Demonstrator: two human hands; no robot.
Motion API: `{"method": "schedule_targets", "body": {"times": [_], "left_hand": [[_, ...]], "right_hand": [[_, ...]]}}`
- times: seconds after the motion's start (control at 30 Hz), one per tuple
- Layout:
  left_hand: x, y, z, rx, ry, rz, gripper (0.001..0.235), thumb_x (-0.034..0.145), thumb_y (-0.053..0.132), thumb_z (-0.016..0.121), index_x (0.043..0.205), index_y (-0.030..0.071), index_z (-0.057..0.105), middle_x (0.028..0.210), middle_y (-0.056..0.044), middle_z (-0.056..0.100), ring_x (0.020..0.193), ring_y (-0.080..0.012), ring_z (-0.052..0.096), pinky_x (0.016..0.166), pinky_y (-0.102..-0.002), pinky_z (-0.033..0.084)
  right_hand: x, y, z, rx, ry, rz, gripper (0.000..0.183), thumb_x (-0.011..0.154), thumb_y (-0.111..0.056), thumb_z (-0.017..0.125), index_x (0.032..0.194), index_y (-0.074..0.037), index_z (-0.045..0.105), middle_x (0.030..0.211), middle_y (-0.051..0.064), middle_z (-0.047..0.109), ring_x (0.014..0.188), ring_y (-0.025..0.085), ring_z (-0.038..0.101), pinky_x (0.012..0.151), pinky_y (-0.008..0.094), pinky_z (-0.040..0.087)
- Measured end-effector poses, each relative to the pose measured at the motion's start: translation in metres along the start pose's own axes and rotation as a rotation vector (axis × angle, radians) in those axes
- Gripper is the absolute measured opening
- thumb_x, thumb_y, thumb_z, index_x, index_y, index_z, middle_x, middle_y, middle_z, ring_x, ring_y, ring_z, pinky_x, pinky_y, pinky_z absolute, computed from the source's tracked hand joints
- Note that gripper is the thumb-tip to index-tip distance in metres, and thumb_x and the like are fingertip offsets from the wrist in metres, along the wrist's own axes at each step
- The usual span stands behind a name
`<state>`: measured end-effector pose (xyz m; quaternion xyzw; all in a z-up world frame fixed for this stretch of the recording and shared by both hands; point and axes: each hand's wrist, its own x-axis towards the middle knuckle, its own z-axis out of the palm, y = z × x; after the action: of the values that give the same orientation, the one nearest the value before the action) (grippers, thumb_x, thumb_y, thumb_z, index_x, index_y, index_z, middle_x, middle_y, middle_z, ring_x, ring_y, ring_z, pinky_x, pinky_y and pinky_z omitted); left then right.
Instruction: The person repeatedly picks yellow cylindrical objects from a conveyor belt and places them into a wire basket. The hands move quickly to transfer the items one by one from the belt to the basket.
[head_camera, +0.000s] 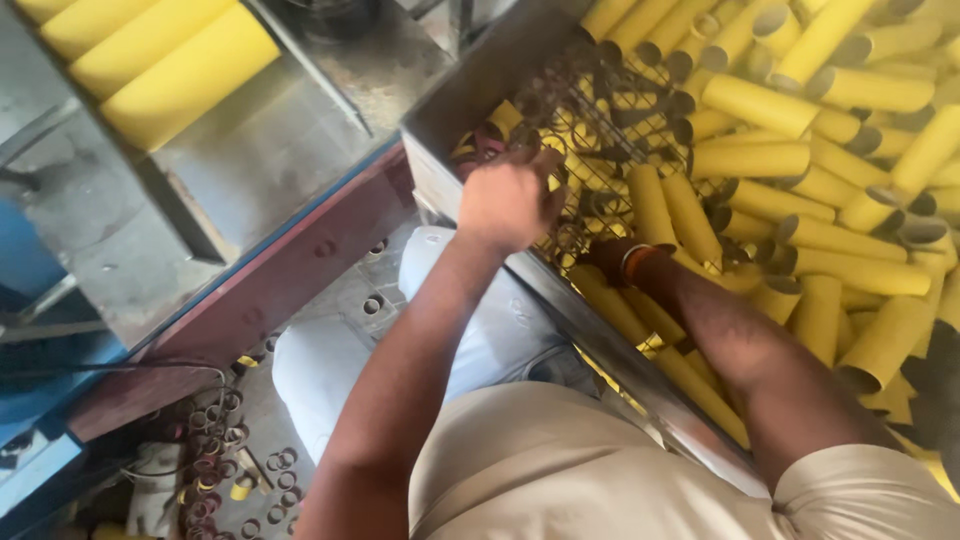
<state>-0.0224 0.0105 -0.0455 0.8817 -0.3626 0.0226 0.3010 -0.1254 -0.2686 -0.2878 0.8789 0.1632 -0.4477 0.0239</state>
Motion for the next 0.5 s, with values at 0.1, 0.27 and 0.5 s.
{"method": "schedule_targets", "body": {"times": [0.1,0.27,0.5], "left_hand": [[-0.001,-0.001,0.003,-0.007,-0.116,-0.051,0.04,0.092,0.04,0.066,0.122,0.014,0.067,0.105,-0.015,0.071,0.096,-0.0343,0.071,0.08,-0.047,0.056],[-0.011,-0.004,-0.004,-0.092,-0.073,0.071,0.046,0.092,0.041,0.066,0.13,0.015,0.063,0.12,-0.012,0.07,0.101,-0.034,0.071,0.087,-0.046,0.057],[-0.028,-0.01,-0.07,-0.329,0.218,0.095,0.071,0.09,0.046,0.074,0.148,0.013,0.048,0.147,-0.018,0.053,0.137,-0.0406,0.052,0.118,-0.053,0.04]], "right_hand": [[0.007,0.007,-0.005,0.004,-0.062,0.041,0.069,0.082,-0.009,0.073,0.144,-0.029,0.051,0.14,0.012,0.054,0.122,0.036,0.059,0.095,0.047,0.054],[-0.049,-0.009,-0.024,0.094,0.113,0.071,0.026,0.101,-0.023,0.053,0.116,-0.012,0.072,0.113,0.013,0.073,0.105,0.029,0.07,0.09,0.041,0.053],[-0.186,0.003,-0.206,0.601,1.167,-0.199,0.024,0.099,0.002,0.062,0.122,0.001,0.067,0.122,0.013,0.07,0.111,0.021,0.067,0.098,0.032,0.052]]}}
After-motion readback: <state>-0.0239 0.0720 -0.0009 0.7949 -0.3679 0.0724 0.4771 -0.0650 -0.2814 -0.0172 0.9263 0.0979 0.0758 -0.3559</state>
